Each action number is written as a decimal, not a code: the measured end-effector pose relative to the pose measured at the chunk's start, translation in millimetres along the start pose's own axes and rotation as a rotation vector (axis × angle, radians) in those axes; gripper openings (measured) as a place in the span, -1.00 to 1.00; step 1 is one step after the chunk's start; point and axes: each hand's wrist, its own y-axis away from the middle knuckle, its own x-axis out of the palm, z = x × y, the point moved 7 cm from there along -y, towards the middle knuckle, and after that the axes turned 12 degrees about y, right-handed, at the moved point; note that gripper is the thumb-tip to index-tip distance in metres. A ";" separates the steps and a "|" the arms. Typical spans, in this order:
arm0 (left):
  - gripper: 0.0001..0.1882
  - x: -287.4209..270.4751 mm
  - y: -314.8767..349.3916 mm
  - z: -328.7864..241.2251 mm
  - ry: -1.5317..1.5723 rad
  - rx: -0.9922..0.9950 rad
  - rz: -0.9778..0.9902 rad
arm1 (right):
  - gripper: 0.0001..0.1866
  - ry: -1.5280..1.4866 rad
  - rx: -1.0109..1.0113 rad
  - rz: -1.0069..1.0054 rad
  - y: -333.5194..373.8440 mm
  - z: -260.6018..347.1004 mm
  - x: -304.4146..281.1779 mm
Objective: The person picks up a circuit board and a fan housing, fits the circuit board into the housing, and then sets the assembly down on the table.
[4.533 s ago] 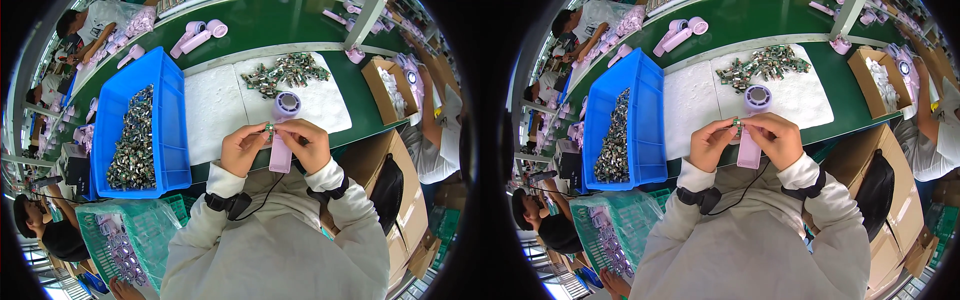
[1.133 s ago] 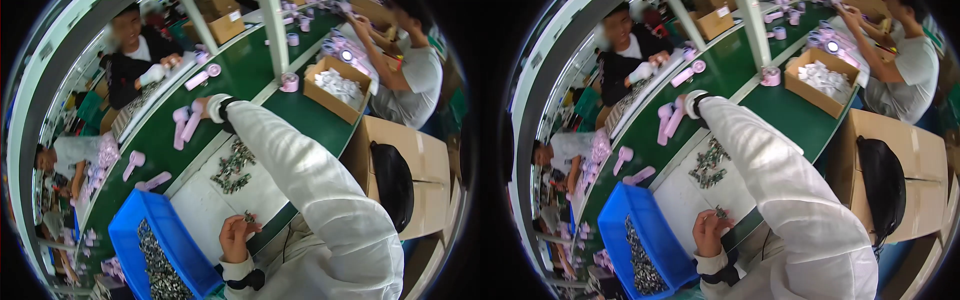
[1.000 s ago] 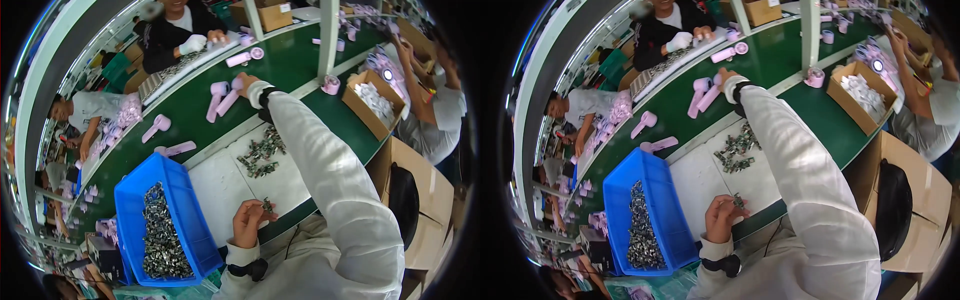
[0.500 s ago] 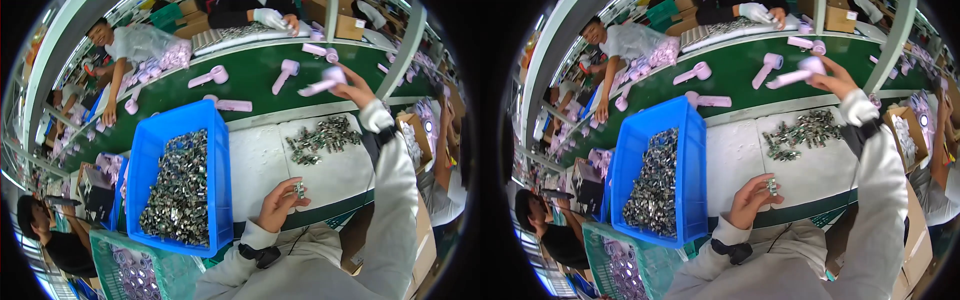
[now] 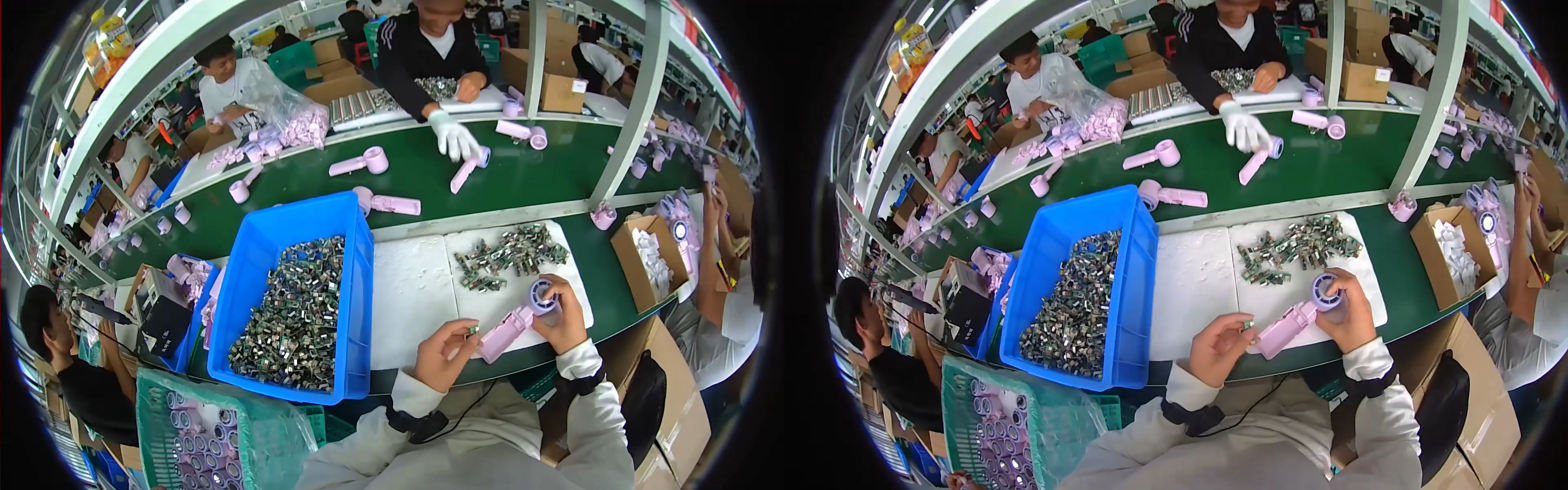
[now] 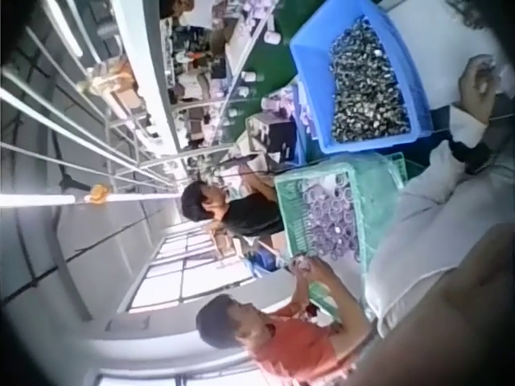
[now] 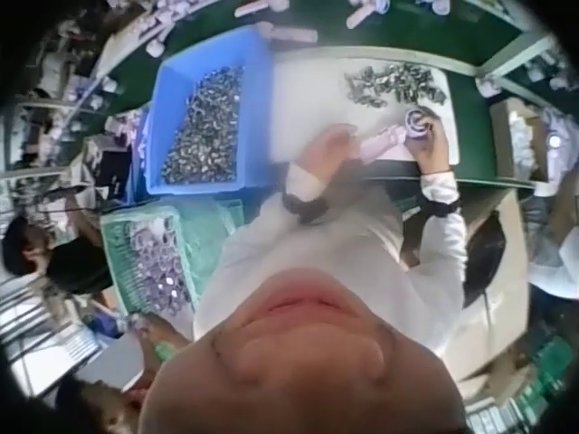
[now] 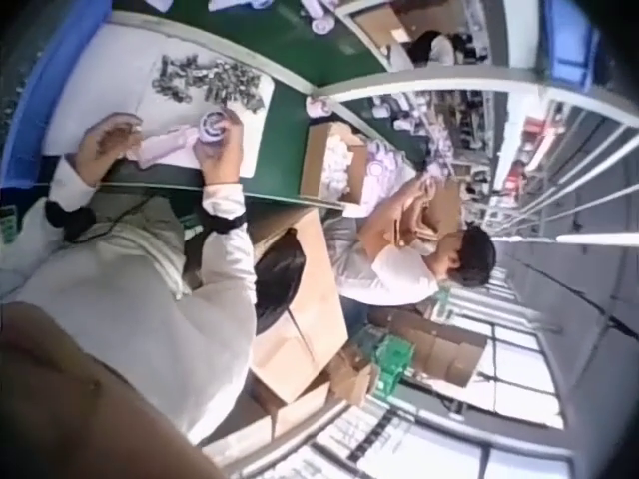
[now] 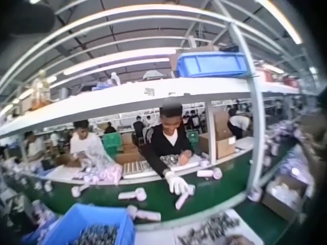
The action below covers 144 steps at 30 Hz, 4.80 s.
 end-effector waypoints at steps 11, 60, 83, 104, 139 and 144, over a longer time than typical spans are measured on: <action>-0.74 10.0 3.6 -9.8 -0.231 0.199 -0.096 | -0.67 0.227 0.122 0.201 -15.2 69.4 -9.2; -0.64 35.7 -35.7 4.8 -0.219 -0.106 0.091 | -0.85 -0.029 0.123 0.037 5.2 32.7 15.4; -0.69 36.0 -30.9 0.3 -0.200 0.098 0.114 | -0.82 0.114 -0.108 -0.132 4.9 50.7 8.6; -0.70 40.0 -28.7 -1.9 -0.302 0.141 0.074 | -0.83 0.117 -0.125 -0.108 6.5 52.0 9.7; -0.65 46.1 -24.4 4.6 -0.344 0.153 -0.073 | -0.84 -0.031 -0.047 0.001 4.6 52.5 8.3; -0.68 46.8 -25.7 1.7 -0.300 0.152 -0.116 | -0.85 0.231 -0.227 -0.090 -1.0 59.2 -3.2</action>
